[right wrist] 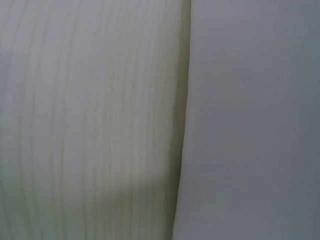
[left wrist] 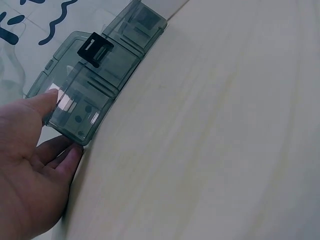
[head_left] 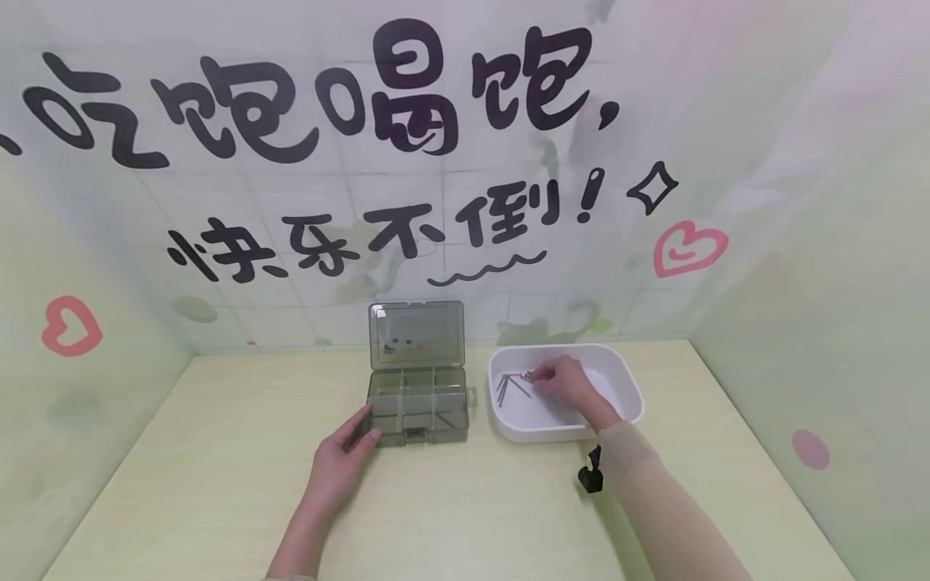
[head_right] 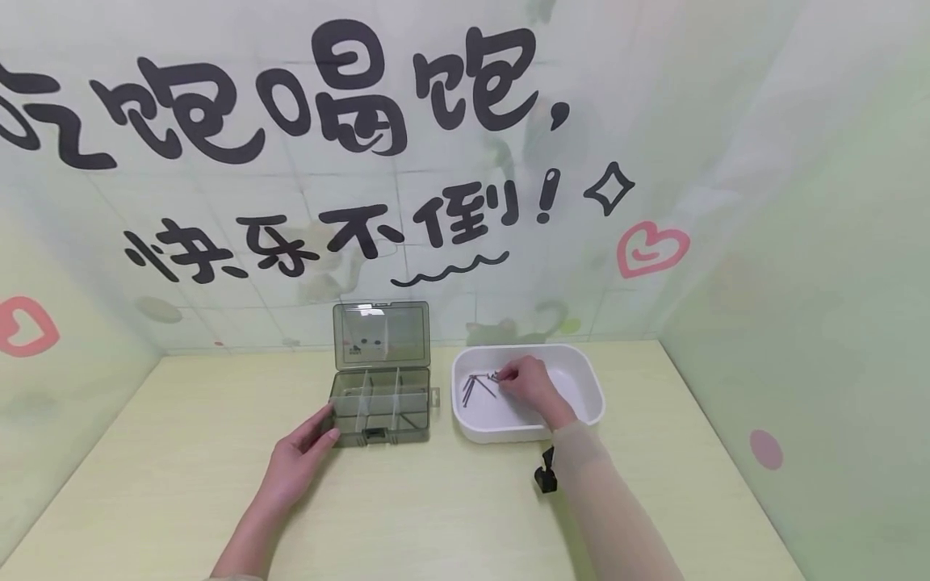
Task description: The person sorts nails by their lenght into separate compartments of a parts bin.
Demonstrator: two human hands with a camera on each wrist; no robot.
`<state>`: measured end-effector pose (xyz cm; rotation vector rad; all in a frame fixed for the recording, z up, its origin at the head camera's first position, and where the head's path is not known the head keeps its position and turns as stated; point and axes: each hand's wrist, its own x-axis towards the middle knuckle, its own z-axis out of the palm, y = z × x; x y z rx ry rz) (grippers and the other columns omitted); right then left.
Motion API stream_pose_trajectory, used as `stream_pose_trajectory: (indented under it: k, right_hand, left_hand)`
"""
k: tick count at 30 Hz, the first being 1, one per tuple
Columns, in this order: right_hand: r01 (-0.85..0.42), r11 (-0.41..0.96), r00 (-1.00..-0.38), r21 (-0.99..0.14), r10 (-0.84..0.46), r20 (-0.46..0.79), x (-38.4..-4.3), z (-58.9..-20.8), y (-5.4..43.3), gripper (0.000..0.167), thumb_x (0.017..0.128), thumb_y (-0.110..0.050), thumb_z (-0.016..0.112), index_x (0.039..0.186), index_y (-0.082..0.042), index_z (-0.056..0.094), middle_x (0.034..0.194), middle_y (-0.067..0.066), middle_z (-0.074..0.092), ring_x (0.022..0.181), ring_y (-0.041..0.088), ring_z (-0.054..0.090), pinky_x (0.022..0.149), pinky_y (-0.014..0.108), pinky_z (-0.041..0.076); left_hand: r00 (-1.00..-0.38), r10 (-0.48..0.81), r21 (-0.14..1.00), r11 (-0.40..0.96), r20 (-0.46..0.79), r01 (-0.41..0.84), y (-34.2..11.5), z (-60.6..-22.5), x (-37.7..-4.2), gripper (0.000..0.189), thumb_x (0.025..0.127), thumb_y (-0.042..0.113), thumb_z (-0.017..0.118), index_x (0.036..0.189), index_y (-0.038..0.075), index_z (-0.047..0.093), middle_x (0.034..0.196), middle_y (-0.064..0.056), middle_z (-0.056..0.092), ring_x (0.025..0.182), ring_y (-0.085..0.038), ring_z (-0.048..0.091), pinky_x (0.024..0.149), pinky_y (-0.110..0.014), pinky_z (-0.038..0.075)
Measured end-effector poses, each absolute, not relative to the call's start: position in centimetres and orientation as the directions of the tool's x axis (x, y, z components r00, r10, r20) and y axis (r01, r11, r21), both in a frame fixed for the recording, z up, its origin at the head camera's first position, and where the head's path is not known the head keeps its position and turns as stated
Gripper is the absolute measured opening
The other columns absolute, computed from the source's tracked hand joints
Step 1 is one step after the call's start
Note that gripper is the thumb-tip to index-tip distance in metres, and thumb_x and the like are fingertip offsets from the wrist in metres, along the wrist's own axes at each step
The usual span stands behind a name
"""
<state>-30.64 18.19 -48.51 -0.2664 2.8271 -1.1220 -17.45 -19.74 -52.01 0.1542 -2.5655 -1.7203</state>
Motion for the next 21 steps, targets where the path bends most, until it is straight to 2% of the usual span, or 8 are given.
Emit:
stream_pose_trajectory:
  k: [5, 21]
  right_hand:
    - [-0.125, 0.723, -0.981, -0.679, -0.193, -0.025, -30.61, -48.54, 18.08, 0.011, 0.087, 0.001, 0.076, 0.098, 0.001, 0.078, 0.095, 0.014, 0.076, 0.089, 0.025, 0.07, 0.082, 0.038, 0.062]
    - [-0.173, 0.763, -0.973, -0.623, -0.23, -0.012, -30.97, -48.95, 17.82, 0.008, 0.084, 0.002, 0.078, 0.092, 0.002, 0.077, 0.086, 0.011, 0.074, 0.082, 0.024, 0.069, 0.078, 0.036, 0.062]
  left_hand:
    - [-0.995, -0.104, 0.925, 0.376, -0.009, -0.047, -19.66, -52.0, -17.37, 0.056, 0.104, 0.03, 0.064, 0.155, 0.014, 0.046, 0.158, -0.024, 0.038, 0.142, -0.04, 0.042, 0.112, -0.039, 0.042]
    - [-0.994, -0.105, 0.931, 0.359, -0.024, -0.061, -19.61, -51.95, -17.36, 0.055, 0.105, 0.027, 0.063, 0.155, 0.014, 0.046, 0.159, -0.024, 0.037, 0.142, -0.039, 0.041, 0.113, -0.038, 0.042]
